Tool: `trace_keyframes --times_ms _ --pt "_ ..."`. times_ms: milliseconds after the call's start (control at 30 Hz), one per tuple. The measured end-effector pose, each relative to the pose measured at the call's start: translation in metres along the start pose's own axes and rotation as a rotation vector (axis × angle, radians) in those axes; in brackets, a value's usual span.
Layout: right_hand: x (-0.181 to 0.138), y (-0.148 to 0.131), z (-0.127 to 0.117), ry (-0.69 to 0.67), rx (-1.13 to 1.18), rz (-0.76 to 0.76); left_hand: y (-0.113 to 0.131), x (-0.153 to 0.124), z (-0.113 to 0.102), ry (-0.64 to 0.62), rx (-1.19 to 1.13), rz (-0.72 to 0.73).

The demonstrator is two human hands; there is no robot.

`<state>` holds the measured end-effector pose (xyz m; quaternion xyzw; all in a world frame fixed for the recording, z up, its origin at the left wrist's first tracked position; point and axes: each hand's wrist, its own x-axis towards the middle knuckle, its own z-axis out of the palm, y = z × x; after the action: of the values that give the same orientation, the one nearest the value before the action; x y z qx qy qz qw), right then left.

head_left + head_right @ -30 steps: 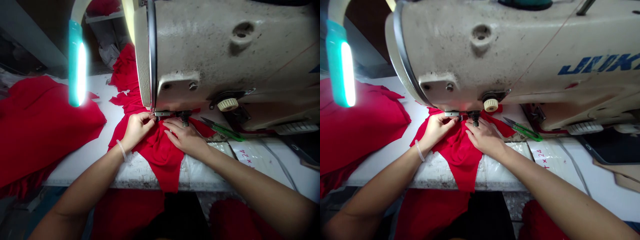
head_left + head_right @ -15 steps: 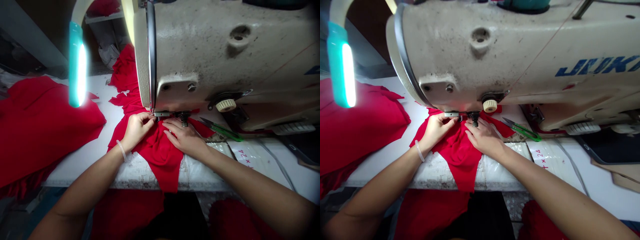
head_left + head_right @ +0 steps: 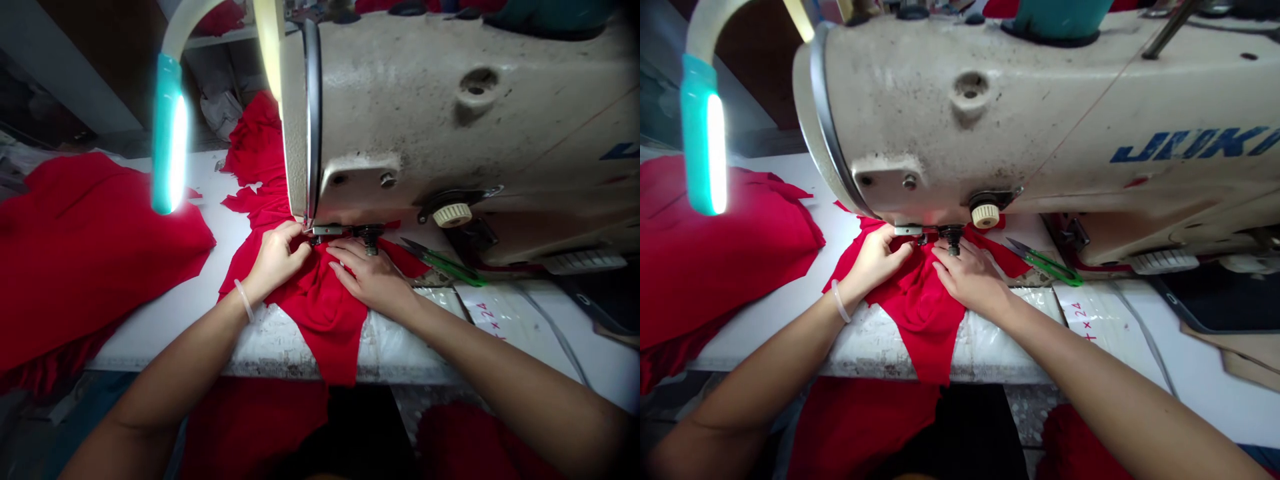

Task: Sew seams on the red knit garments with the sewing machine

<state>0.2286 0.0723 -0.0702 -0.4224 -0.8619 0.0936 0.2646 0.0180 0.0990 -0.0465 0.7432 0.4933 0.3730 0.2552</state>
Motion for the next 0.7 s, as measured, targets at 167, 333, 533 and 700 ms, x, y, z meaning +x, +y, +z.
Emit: trace_keyframes --times_ms 167,333,533,700 --pt "-0.0004 0.0002 0.0015 0.005 -0.010 0.023 -0.0034 0.0060 0.0021 0.048 -0.043 -0.054" --pt "-0.0004 -0.0002 0.0028 0.003 -0.026 0.027 -0.0021 0.0057 0.0015 0.036 -0.302 -0.199" --pt "0.0006 0.0005 0.0022 0.021 -0.014 -0.001 0.0057 0.0086 -0.0054 0.128 -0.476 -0.211" --pt "0.0013 0.0009 0.0020 0.025 -0.015 -0.021 0.0003 0.0086 -0.0064 -0.006 -0.448 -0.199"
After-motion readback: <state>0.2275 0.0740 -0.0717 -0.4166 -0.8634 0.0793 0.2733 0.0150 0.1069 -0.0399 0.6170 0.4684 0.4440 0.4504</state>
